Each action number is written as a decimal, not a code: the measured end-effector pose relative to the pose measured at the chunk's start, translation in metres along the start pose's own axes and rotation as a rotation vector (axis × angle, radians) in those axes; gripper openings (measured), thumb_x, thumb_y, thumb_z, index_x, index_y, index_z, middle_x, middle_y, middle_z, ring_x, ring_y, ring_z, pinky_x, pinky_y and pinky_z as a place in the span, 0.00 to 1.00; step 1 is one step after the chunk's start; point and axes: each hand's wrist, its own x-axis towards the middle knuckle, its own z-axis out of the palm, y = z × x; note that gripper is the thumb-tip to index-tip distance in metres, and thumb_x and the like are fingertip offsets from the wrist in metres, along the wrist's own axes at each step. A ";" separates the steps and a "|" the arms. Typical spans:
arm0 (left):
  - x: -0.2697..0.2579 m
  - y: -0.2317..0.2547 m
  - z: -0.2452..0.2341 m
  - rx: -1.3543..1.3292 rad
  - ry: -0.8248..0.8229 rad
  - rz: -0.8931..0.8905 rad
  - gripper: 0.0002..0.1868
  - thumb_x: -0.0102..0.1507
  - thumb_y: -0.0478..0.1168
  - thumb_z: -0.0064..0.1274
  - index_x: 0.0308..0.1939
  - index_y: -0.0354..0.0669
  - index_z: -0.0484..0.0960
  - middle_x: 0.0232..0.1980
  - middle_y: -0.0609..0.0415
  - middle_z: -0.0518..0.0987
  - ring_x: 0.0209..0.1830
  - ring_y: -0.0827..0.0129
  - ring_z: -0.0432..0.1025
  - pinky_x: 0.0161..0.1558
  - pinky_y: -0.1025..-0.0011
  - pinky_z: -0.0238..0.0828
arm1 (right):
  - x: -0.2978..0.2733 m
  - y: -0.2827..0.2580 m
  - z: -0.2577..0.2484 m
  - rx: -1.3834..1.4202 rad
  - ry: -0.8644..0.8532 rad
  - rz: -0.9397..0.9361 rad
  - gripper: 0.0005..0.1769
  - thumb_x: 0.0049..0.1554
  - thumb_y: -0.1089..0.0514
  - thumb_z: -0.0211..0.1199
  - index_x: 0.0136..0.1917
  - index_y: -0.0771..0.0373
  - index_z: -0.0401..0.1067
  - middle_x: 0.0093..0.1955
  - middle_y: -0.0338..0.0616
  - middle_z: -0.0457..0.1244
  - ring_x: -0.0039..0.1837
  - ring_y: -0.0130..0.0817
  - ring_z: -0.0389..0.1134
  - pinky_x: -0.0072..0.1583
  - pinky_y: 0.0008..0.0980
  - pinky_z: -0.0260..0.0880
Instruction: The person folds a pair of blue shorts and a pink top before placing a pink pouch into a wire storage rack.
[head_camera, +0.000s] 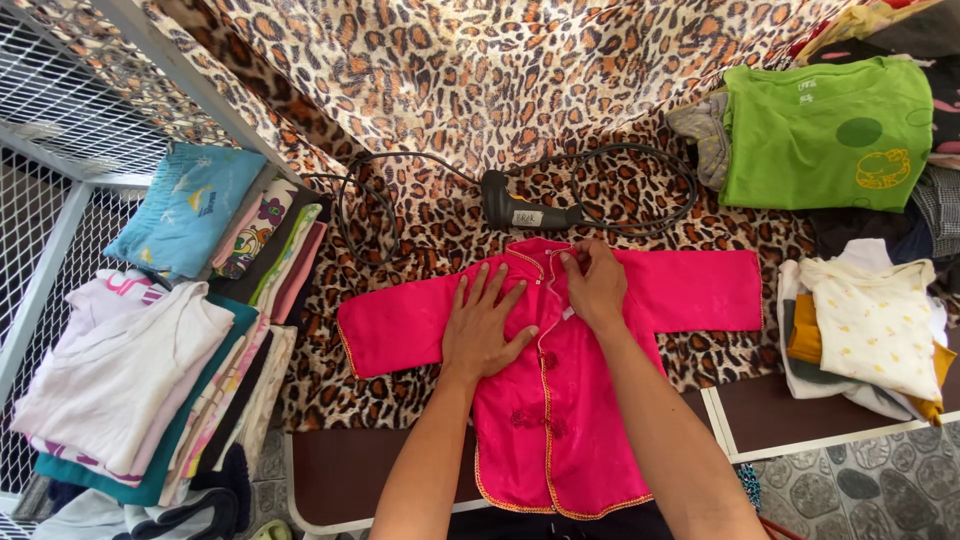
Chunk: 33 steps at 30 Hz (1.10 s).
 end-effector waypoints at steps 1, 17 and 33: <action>-0.001 -0.001 0.001 -0.001 -0.002 0.003 0.41 0.65 0.71 0.36 0.77 0.61 0.62 0.83 0.52 0.52 0.84 0.53 0.40 0.79 0.45 0.28 | -0.001 0.004 0.000 -0.001 0.002 0.003 0.14 0.58 0.49 0.69 0.55 0.55 0.77 0.47 0.45 0.67 0.52 0.50 0.71 0.52 0.48 0.69; 0.000 -0.001 0.005 0.029 0.041 0.011 0.41 0.63 0.70 0.41 0.76 0.59 0.65 0.81 0.50 0.56 0.83 0.51 0.43 0.79 0.45 0.30 | -0.018 0.005 0.002 -0.165 0.308 -0.434 0.13 0.58 0.53 0.70 0.57 0.50 0.76 0.58 0.39 0.60 0.64 0.44 0.62 0.64 0.47 0.57; 0.000 -0.010 0.022 0.065 0.101 0.097 0.34 0.66 0.57 0.38 0.78 0.64 0.60 0.84 0.54 0.51 0.84 0.53 0.39 0.79 0.44 0.25 | -0.041 -0.021 -0.031 -0.215 -0.259 -0.087 0.19 0.52 0.46 0.69 0.57 0.44 0.80 0.45 0.31 0.72 0.57 0.40 0.69 0.56 0.44 0.60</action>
